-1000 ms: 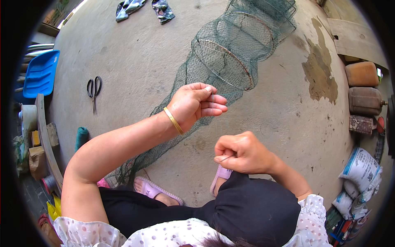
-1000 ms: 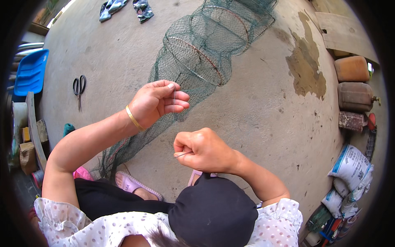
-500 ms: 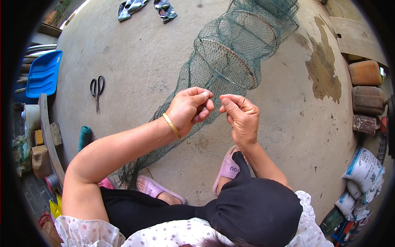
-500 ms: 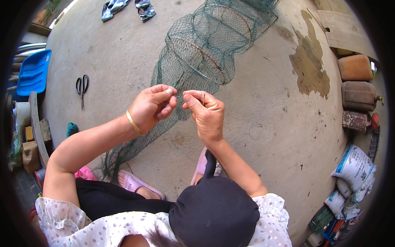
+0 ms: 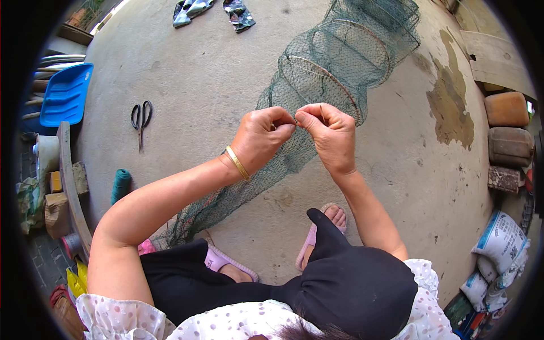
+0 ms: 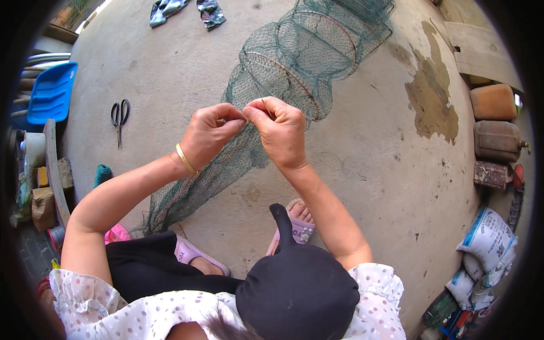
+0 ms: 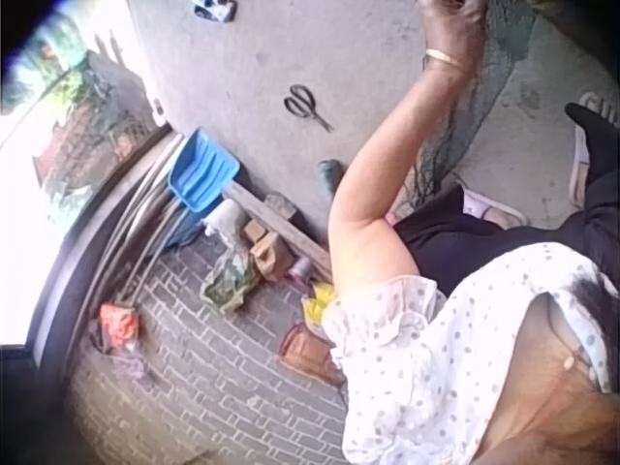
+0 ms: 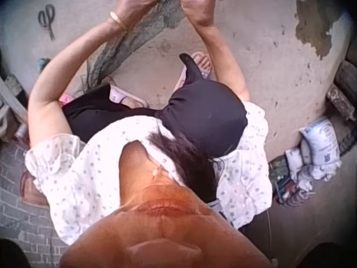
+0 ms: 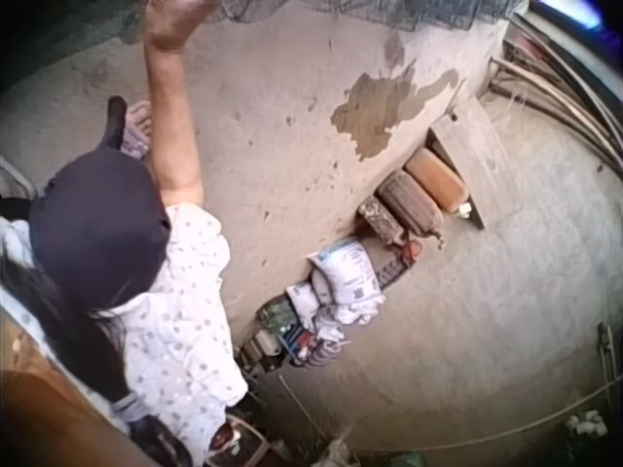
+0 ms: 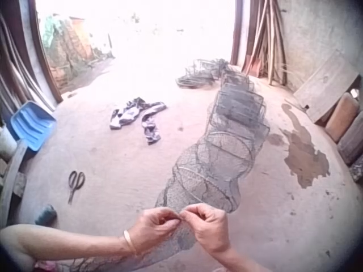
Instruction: Repairing a green cylindrical fishing trap net using a needle and thread.
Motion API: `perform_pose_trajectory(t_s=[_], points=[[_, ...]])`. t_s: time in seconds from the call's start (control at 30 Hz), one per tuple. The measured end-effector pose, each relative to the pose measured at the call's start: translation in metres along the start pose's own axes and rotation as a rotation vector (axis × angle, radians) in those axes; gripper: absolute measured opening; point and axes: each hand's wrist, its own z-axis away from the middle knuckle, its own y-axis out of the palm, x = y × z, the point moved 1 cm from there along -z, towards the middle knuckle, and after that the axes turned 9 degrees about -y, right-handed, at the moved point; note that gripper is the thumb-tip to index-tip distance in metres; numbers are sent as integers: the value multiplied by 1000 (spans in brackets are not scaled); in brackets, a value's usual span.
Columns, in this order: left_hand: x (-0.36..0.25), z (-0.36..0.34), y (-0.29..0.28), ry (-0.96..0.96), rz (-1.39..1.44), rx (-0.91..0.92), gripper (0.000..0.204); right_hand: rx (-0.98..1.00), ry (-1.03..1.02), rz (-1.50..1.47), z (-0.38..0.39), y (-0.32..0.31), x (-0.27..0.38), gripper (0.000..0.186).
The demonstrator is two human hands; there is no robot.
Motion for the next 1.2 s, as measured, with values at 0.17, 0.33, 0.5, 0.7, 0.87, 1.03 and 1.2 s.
perform_pose_trajectory(t_s=[0.17, 0.33, 0.5, 0.7, 0.87, 1.03, 1.2], points=[[3, -11, -8, 543, -461, -158, 7, 71, -226, 335, -9, 3, -6, 10], [-2, -17, -17, 628, -707, -213, 7, 166, -203, 467, -11, 5, 6, 11], [-3, -23, -16, 619, -638, -236, 5, 192, -264, 540, -11, 4, 5, 10], [-7, -18, -19, 580, -693, -218, 5, 237, -396, 638, -9, 1, 4, 7], [-10, -15, -19, 585, -733, -207, 5, 286, -416, 686, -9, 0, 7, 8], [-10, -16, -17, 554, -637, -177, 7, 293, -384, 651, -8, -3, 10, 8], [-11, -11, -16, -175, -38, 61, 14, 61, -315, 578, 2, -1, 32, 6]])
